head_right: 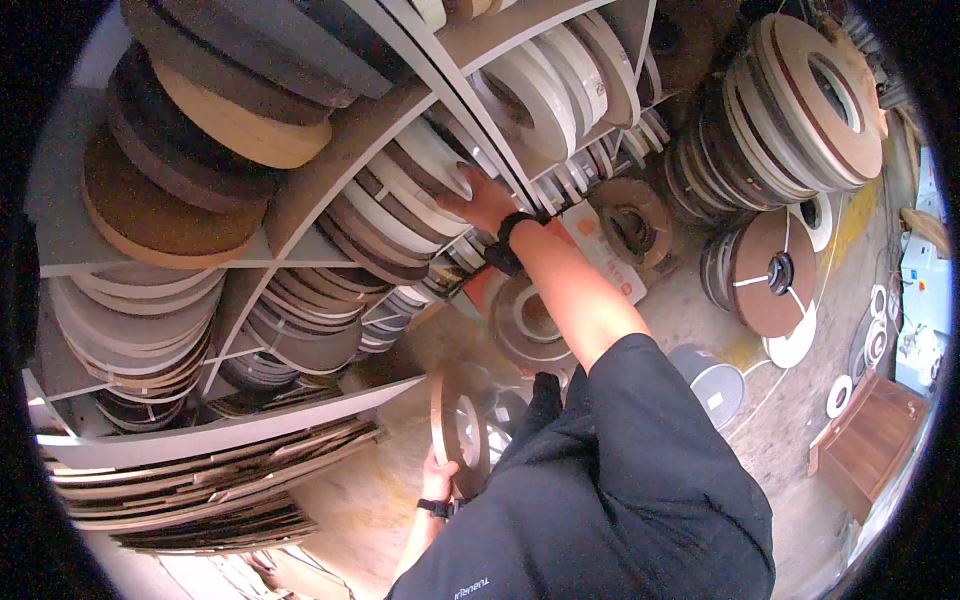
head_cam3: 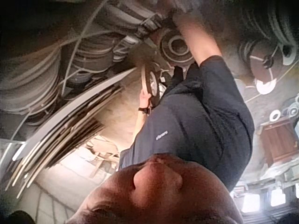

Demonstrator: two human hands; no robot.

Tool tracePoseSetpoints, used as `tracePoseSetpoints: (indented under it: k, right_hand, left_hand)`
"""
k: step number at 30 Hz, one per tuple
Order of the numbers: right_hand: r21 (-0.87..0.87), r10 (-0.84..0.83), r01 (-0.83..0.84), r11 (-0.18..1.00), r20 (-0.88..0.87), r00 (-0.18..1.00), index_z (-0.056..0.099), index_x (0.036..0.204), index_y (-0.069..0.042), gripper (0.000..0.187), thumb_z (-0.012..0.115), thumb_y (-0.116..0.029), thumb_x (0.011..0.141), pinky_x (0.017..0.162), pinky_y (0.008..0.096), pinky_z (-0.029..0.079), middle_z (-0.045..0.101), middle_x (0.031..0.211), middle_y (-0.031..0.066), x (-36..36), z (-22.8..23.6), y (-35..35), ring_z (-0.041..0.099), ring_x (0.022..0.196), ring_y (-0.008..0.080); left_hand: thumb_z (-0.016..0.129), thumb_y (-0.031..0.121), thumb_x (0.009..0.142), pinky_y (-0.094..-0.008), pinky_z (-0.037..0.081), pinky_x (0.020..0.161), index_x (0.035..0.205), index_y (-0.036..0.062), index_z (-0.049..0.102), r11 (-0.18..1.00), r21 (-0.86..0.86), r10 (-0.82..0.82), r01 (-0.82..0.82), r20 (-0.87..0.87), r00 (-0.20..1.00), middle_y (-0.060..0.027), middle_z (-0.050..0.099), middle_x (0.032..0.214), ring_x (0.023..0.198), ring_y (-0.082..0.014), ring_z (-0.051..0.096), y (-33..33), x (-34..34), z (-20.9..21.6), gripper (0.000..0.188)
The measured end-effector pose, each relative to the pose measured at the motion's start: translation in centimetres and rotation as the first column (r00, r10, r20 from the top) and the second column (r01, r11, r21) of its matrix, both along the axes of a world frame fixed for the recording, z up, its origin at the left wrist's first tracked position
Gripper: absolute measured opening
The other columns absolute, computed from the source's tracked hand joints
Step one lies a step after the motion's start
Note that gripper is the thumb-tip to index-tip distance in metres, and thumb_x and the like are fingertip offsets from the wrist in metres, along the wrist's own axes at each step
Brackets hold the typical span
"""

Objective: The user prepares rolls of wood veneer for a furniture manufacturing machine, including taping the end of a roll and loading it onto a circular feed tray.

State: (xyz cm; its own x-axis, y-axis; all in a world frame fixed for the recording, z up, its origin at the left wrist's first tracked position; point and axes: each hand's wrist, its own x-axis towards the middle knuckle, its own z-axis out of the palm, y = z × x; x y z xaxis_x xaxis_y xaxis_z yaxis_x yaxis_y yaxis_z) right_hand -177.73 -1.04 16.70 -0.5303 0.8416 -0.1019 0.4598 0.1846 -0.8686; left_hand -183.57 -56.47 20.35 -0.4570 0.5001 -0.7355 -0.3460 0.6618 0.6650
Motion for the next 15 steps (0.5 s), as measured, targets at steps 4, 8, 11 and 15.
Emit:
tracePoseSetpoints:
  k: [4, 8, 11, 15]
  right_hand:
    - [0.026, -0.014, 0.015, 1.000, -0.054, 0.998, 0.035, 0.154, -0.005, 0.095, 0.067, -0.063, 0.086, 0.109, 0.0457, 0.043, 0.052, 0.143, 0.0298, 0.0, -0.2, -0.7, 0.054, 0.130, 0.0435]
    - [-0.007, -0.015, 0.014, 1.000, -0.113, 0.994, 0.034, 0.154, -0.005, 0.095, 0.063, -0.066, 0.088, 0.109, 0.0465, 0.043, 0.051, 0.144, 0.0309, 0.6, -1.8, -0.4, 0.052, 0.130, 0.0448]
    - [-0.092, -0.009, -0.003, 0.996, -0.132, 0.991, 0.033, 0.155, -0.005, 0.091, 0.058, -0.066, 0.092, 0.110, 0.0452, 0.041, 0.052, 0.144, 0.0301, 1.4, -1.6, -0.2, 0.050, 0.133, 0.0440]
    - [-0.243, -0.026, -0.031, 0.969, -0.228, 0.973, 0.046, 0.149, -0.006, 0.078, 0.052, -0.064, 0.097, 0.112, 0.0406, 0.039, 0.053, 0.146, 0.0246, 3.3, -0.6, -0.8, 0.051, 0.134, 0.0379]
  left_hand:
    - [0.060, -0.004, 0.072, -0.0305, 0.052, 0.086, 0.131, 0.0001, 0.056, 0.993, -0.082, -0.085, 0.079, -0.068, 0.994, -0.0050, 0.066, 0.109, 0.095, -0.0170, 0.063, -0.5, -0.2, -1.5, 0.059]
    - [0.060, -0.001, 0.071, -0.0313, 0.052, 0.085, 0.132, 0.0007, 0.056, 0.997, 0.073, -0.024, 0.029, -0.064, 0.998, -0.0028, 0.065, 0.108, 0.095, -0.0161, 0.062, 2.6, 1.8, -0.6, 0.061]
    - [0.061, 0.003, 0.071, -0.0303, 0.051, 0.086, 0.131, 0.0011, 0.057, 0.985, 0.159, -0.076, 0.070, 0.038, 0.996, -0.0025, 0.064, 0.109, 0.097, -0.0154, 0.062, 7.1, 1.6, 1.3, 0.060]
    - [0.062, 0.005, 0.069, -0.0285, 0.050, 0.087, 0.126, 0.0013, 0.059, 0.965, 0.089, -0.244, 0.245, -0.021, 0.970, -0.0030, 0.065, 0.109, 0.098, -0.0147, 0.062, 12.1, 1.3, 1.7, 0.057]
